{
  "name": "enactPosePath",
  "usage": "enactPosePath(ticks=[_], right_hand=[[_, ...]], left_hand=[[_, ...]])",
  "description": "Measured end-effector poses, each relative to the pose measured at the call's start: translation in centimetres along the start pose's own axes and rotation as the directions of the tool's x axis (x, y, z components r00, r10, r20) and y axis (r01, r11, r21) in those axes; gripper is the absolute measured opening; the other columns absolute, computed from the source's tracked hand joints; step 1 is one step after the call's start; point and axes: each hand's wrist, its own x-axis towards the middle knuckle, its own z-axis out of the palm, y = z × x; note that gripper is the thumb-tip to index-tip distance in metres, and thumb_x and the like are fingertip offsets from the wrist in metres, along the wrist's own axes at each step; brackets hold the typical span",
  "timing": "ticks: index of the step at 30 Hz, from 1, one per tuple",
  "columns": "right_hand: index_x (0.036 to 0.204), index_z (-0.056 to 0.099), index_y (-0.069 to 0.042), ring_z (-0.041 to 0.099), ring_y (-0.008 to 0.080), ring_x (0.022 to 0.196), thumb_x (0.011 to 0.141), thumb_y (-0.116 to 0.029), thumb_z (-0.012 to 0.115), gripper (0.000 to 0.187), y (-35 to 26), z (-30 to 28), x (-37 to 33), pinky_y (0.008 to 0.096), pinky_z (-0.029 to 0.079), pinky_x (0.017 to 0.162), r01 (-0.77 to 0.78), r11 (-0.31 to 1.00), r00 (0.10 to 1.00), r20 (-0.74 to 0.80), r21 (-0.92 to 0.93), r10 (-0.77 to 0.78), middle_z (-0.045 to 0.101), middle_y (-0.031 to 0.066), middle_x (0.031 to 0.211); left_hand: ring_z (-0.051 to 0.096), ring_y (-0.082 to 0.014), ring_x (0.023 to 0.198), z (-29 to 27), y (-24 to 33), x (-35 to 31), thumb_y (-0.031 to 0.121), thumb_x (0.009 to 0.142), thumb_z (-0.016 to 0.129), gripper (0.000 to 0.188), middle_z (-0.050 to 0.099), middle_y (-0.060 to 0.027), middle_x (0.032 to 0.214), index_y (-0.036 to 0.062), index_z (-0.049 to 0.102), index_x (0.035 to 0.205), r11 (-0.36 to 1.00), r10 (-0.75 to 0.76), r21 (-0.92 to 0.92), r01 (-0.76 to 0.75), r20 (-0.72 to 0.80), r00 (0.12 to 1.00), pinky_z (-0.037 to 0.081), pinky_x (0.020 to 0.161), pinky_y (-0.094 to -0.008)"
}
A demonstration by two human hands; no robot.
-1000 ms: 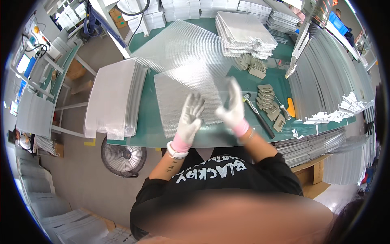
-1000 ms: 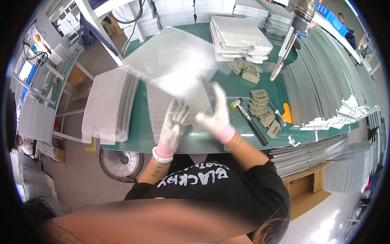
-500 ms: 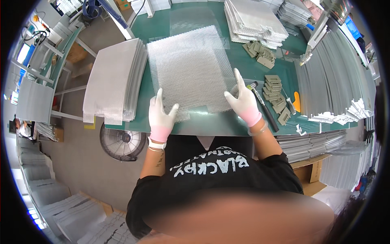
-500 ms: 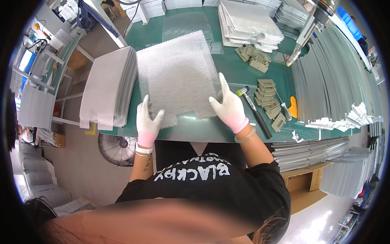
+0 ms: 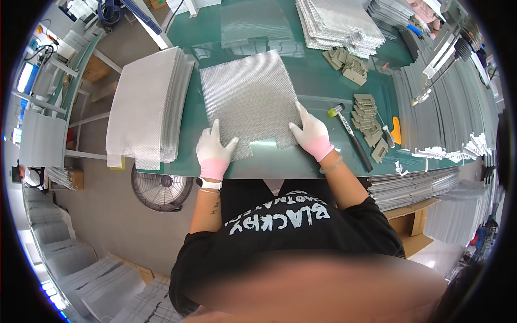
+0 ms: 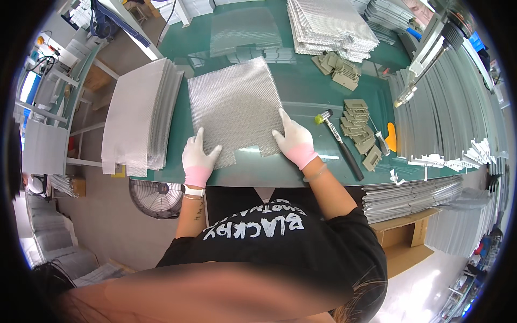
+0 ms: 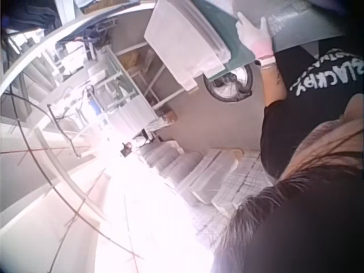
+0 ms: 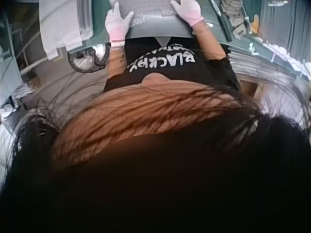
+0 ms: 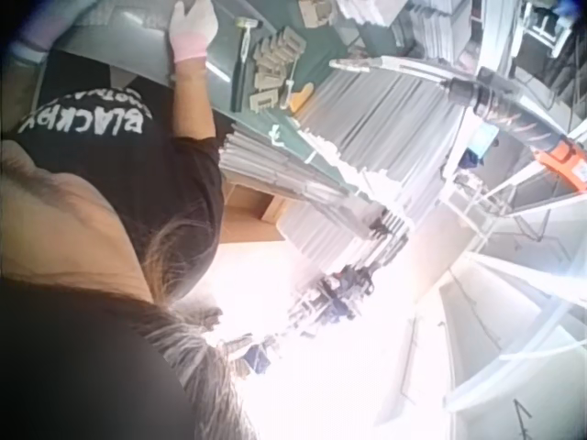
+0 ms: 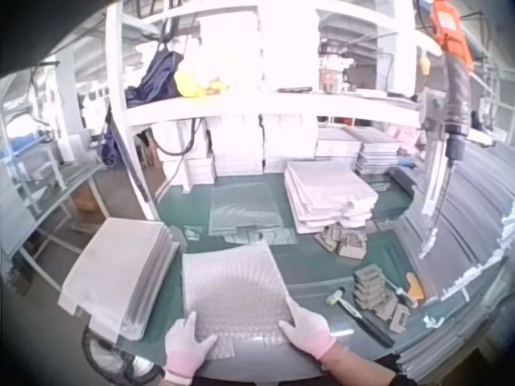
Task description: Assemble metal mesh filters by fitting mesh into frames and securing them with a power screwdriver and hammer.
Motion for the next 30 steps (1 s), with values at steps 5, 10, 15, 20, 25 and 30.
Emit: enactPosePath(ticks=[5,10,15,20,25,30], right_hand=[[0.144,0.038,-0.004,0.063,0.0383,0.099,0.089,-0.027,0.062,0.064,0.5,0.2,0.0,0.0441,0.049,0.088,-0.013,0.999,1.0,0.029,0.038,0.012,0.065,0.0227,0.105],[0.143,0.039,-0.004,0.063,0.0375,0.1,0.089,-0.027,0.062,0.063,0.3,-0.5,0.2,0.0441,0.049,0.088,-0.06,0.998,0.996,0.065,0.018,0.059,0.066,0.0228,0.106],[0.13,0.059,-0.011,0.066,0.0335,0.094,0.088,-0.043,0.058,0.053,-0.7,-3.3,2.0,0.044,0.052,0.082,-0.021,0.965,0.962,0.258,-0.263,0.091,0.068,0.0164,0.097],[0.093,0.067,-0.013,0.065,0.0317,0.08,0.078,-0.021,0.064,0.017,9.5,-8.6,9.0,0.0442,0.053,0.07,-0.074,0.877,0.858,-0.479,-0.475,-0.187,0.064,0.0122,0.086],[0.086,0.064,-0.013,0.065,0.0267,0.083,0.071,-0.019,0.074,0.019,16.5,-11.1,9.8,0.0413,0.051,0.075,-0.167,0.729,0.864,-0.454,-0.664,-0.216,0.064,0.0072,0.087],[0.075,0.064,-0.016,0.065,0.0239,0.078,0.073,-0.025,0.074,0.014,16.9,-12.5,10.4,0.0391,0.047,0.076,-0.05,0.645,0.926,-0.278,-0.763,-0.257,0.064,0.0042,0.076]], left_hand=[[0.06,-0.0363,0.103,-0.4,0.5,0.3,0.046,0.079,0.073,0.075,0.059,-0.0216,0.115,0.0052,0.05,0.138,1.0,-0.027,0.01,0.026,0.037,0.999,0.049,0.09,-0.0437],[0.061,-0.0359,0.102,-0.5,0.9,0.6,0.048,0.079,0.072,0.077,0.059,-0.0218,0.116,0.0059,0.049,0.139,0.999,-0.024,0.038,0.022,0.051,0.998,0.049,0.091,-0.0436],[0.052,-0.0376,0.12,-1.3,2.0,0.9,0.049,0.077,0.074,0.076,0.05,-0.0227,0.133,0.0114,0.051,0.139,0.973,-0.23,0.053,0.225,0.116,0.966,0.045,0.099,-0.046],[0.031,-0.041,0.138,0.2,-0.9,2.4,0.05,0.073,0.076,0.075,0.042,-0.0196,0.145,0.0183,0.054,0.137,0.98,0.129,0.146,-0.133,0.038,0.991,0.023,0.114,-0.0542],[0.025,-0.0429,0.142,-1.7,0.4,-0.5,0.049,0.071,0.077,0.075,0.04,-0.0169,0.147,0.0198,0.054,0.136,0.974,0.161,0.107,-0.201,0.299,0.941,0.012,0.117,-0.0598],[0.027,-0.0454,0.137,-3.5,3.6,-6.2,0.037,0.067,0.083,0.082,0.036,-0.0203,0.146,0.0157,0.049,0.138,0.981,0.133,0.14,-0.137,0.035,0.991,0.014,0.114,-0.0633]])
